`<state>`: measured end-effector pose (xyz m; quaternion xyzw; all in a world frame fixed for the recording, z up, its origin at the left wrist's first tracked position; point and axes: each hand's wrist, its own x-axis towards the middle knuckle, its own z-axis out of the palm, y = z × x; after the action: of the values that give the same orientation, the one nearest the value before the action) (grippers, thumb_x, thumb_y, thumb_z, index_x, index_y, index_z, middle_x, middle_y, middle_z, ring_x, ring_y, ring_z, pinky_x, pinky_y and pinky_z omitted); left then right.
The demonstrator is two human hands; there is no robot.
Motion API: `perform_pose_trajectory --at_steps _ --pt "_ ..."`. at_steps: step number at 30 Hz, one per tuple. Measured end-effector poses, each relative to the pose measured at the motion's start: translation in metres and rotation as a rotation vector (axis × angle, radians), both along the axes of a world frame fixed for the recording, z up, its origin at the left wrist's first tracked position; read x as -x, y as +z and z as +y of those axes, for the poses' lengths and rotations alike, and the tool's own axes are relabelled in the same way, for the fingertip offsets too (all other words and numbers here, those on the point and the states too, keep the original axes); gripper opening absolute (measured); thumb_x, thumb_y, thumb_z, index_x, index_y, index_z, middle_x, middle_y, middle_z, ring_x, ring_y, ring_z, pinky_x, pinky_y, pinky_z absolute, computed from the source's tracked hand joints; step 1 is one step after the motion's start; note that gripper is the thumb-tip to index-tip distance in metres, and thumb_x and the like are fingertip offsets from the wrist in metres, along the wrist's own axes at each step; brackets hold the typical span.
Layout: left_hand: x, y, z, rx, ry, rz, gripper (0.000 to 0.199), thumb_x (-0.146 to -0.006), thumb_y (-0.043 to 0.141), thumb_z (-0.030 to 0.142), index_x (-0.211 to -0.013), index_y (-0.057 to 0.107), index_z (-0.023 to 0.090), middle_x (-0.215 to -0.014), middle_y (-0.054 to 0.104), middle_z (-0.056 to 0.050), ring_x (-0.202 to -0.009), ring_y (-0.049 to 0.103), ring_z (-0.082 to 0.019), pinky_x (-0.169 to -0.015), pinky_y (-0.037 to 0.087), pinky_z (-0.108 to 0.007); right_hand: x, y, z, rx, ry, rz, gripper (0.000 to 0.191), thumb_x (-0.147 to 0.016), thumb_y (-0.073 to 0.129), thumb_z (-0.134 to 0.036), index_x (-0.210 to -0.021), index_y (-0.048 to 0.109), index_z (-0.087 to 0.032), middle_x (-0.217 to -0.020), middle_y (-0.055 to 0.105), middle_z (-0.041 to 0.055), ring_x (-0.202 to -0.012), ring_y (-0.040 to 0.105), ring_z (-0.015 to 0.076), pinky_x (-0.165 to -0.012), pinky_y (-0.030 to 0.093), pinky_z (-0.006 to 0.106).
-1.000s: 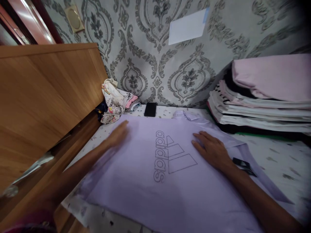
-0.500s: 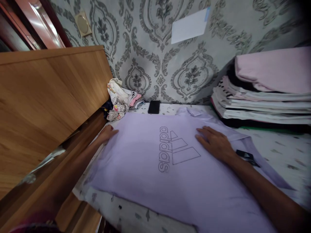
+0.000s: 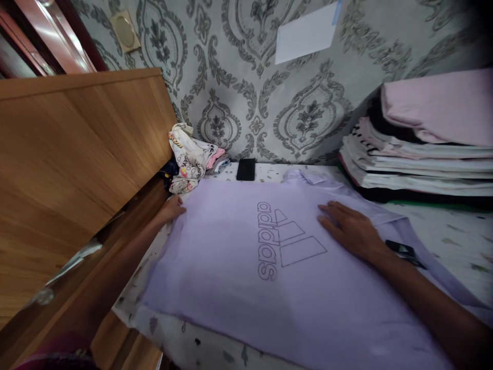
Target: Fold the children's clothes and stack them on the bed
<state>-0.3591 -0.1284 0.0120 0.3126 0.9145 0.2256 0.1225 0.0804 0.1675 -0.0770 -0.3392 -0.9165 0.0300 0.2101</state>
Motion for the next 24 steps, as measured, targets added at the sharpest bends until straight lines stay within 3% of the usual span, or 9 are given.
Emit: perform_pose_trajectory --at_steps 6,11,15,17,19,21,24 --pt "-0.015 0.003 -0.028 -0.011 0.07 -0.213 0.025 -0.085 0.061 0.04 -0.099 0.054 0.022 -0.071 0.048 0.005 -0.059 0.048 -0.012 -0.052 0.035 -0.022 0.002 0.005 -0.003 -0.002 0.004 -0.071 0.056 -0.094 0.037 -0.043 -0.129 0.063 -0.009 -0.138 0.061 0.0209 -0.133 0.054 0.0317 -0.112 0.043 0.046" --pt "-0.038 0.01 -0.064 0.011 0.076 -0.34 0.05 -0.066 0.079 0.038 -0.107 0.055 0.022 -0.093 0.061 -0.002 -0.08 0.06 -0.017 -0.054 0.041 -0.023 0.003 0.007 -0.006 -0.037 0.014 -0.09 0.057 -0.094 0.035 -0.045 -0.125 0.065 -0.008 -0.131 0.064 0.0232 -0.127 0.058 0.0311 -0.107 0.046 0.044" --pt "-0.053 0.013 -0.092 -0.008 0.022 -0.489 0.057 -0.06 0.078 0.032 -0.111 0.052 0.022 -0.111 0.065 -0.006 -0.1 0.063 -0.023 -0.064 0.049 -0.025 0.01 0.025 -0.028 -0.178 0.054 -0.098 0.052 -0.095 0.038 -0.044 -0.118 0.068 -0.009 -0.126 0.066 0.0253 -0.121 0.061 0.0352 -0.101 0.048 0.05" --pt "-0.059 0.012 -0.107 -0.01 0.014 -0.563 0.061 -0.059 0.079 0.036 -0.113 0.052 0.023 -0.116 0.065 -0.007 -0.106 0.063 -0.025 -0.068 0.051 -0.027 0.021 0.036 -0.054 -0.204 0.189 -0.101 0.043 -0.096 0.041 -0.04 -0.109 0.071 -0.012 -0.122 0.068 0.0233 -0.116 0.063 0.0349 -0.099 0.049 0.053" --pt "-0.065 0.01 -0.121 -0.023 -0.003 -0.594 0.063 -0.058 0.079 0.037 -0.113 0.052 0.023 -0.118 0.065 -0.007 -0.108 0.063 -0.026 -0.072 0.052 -0.028 0.038 0.046 -0.092 -0.134 0.394 -0.086 0.035 -0.097 0.044 -0.037 -0.104 0.071 -0.016 -0.119 0.069 0.0188 -0.113 0.064 0.0306 -0.1 0.049 0.049" --pt "-0.068 0.007 -0.134 -0.036 -0.023 -0.592 0.061 -0.058 0.078 0.032 -0.111 0.051 0.023 -0.114 0.066 -0.006 -0.104 0.065 -0.025 -0.072 0.052 -0.028 0.058 0.051 -0.141 -0.029 0.552 -0.05 0.032 -0.097 0.048 -0.038 -0.111 0.069 -0.02 -0.128 0.067 0.0149 -0.117 0.063 0.029 -0.101 0.049 0.048" --pt "-0.068 0.005 -0.154 0.014 -0.035 -0.579 0.054 -0.064 0.071 0.028 -0.113 0.048 0.022 -0.095 0.067 -0.001 -0.085 0.066 -0.021 -0.061 0.048 -0.026 0.089 0.052 -0.222 0.129 0.706 -0.063 0.033 -0.096 0.054 -0.039 -0.124 0.063 -0.025 -0.139 0.061 0.0126 -0.13 0.054 0.03 -0.11 0.04 0.053"
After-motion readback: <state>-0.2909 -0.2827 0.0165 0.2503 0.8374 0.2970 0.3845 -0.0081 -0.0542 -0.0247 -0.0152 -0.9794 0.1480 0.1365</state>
